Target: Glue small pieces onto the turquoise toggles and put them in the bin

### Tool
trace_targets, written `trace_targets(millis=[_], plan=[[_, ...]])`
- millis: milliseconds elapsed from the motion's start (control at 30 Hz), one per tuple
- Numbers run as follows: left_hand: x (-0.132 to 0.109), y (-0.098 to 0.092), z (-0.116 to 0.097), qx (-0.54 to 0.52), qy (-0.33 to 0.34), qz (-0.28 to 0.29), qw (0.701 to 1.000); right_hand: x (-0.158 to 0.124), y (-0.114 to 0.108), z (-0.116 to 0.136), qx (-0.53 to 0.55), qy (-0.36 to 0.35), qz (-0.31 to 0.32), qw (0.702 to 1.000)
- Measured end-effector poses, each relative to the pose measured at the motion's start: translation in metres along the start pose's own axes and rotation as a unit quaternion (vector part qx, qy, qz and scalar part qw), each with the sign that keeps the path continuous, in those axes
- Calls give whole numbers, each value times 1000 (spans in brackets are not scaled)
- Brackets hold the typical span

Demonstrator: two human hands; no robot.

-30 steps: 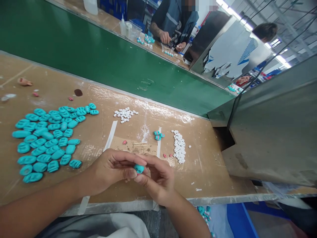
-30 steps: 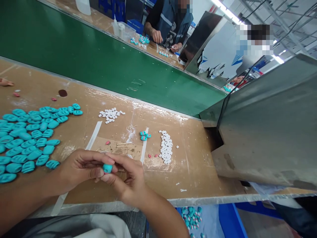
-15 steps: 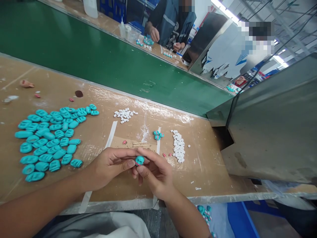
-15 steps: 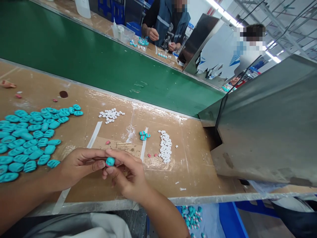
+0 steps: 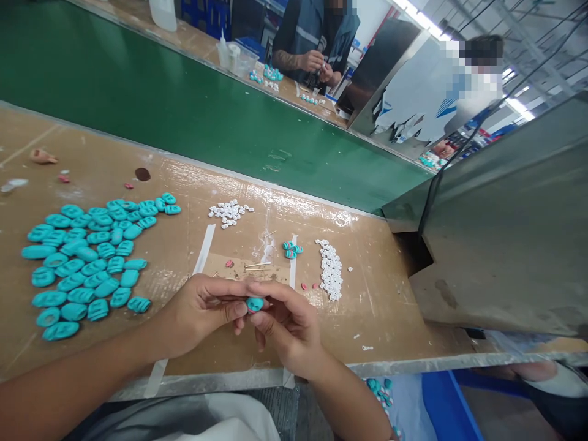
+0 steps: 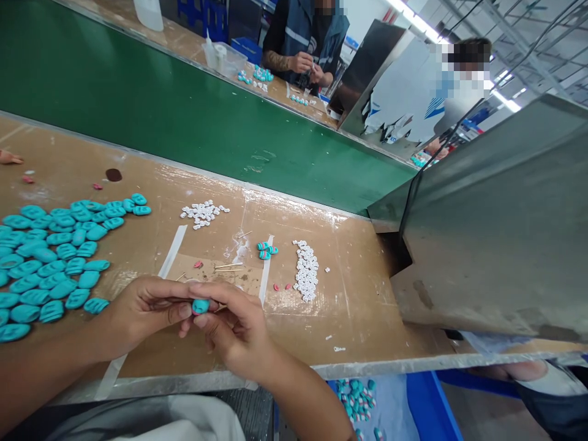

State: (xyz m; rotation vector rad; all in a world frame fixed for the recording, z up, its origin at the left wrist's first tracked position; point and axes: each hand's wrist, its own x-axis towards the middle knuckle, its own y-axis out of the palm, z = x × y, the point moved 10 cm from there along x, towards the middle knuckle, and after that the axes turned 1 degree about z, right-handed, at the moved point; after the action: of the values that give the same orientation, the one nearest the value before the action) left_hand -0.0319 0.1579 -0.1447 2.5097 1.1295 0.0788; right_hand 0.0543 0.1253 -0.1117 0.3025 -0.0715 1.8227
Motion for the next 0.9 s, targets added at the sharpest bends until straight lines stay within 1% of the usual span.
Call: trace_targets(millis=[100, 133, 200, 233, 300, 367, 400, 467, 533, 600, 633, 667, 700, 733, 767, 800, 833, 900], plan=[[0, 0, 0, -26, -4, -4, 1000, -1, 3, 2, -17, -11, 7, 1000], [0, 0, 0, -35, -4, -9, 999, -2, 3, 4, -43, -21, 8, 999], [1, -2, -1, -53, 0, -16, 998, -3, 1, 13, -145, -60, 0, 988], [1, -3, -2, -60, 2, -21, 998, -4, 1, 19, -214, -91, -3, 973], [1, -6, -1, -65, 6, -35, 997, -8, 4, 32, -342, -160, -8, 926], [1, -9, 1, -57, -1, -50, 997, -11, 8, 37, -424, -211, -7, 880], [1, -10, 2, -48, -5, -58, 997, -11, 8, 37, -449, -224, -7, 865], [0, -12, 2, -20, -6, -68, 997, -10, 5, 32, -476, -223, -9, 850], [0, -14, -3, 23, 4, -83, 996, -5, -6, 24, -499, -191, -23, 845], [1, -20, -14, 83, 12, -110, 990, 3, -28, 16, -533, -138, -62, 832], [1, -26, -22, 123, 17, -135, 983, 7, -41, 12, -554, -108, -83, 821], [2, -33, -30, 171, 18, -158, 972, 11, -54, 8, -577, -78, -97, 807], [1, -42, -41, 227, 25, -190, 955, 15, -66, 2, -601, -49, -100, 792], [0, -52, -51, 294, 28, -215, 931, 20, -76, -3, -621, -24, -94, 778], [0, -61, -60, 371, 27, -232, 899, 24, -84, -10, -638, -2, -81, 766], [-1, -70, -69, 451, 28, -244, 858, 26, -90, -17, -650, 15, -67, 757], [-2, -78, -75, 529, 32, -246, 812, 28, -96, -22, -657, 25, -58, 751], [-5, -97, -79, 642, 19, -236, 729, 29, -103, -32, -660, 32, -50, 749]])
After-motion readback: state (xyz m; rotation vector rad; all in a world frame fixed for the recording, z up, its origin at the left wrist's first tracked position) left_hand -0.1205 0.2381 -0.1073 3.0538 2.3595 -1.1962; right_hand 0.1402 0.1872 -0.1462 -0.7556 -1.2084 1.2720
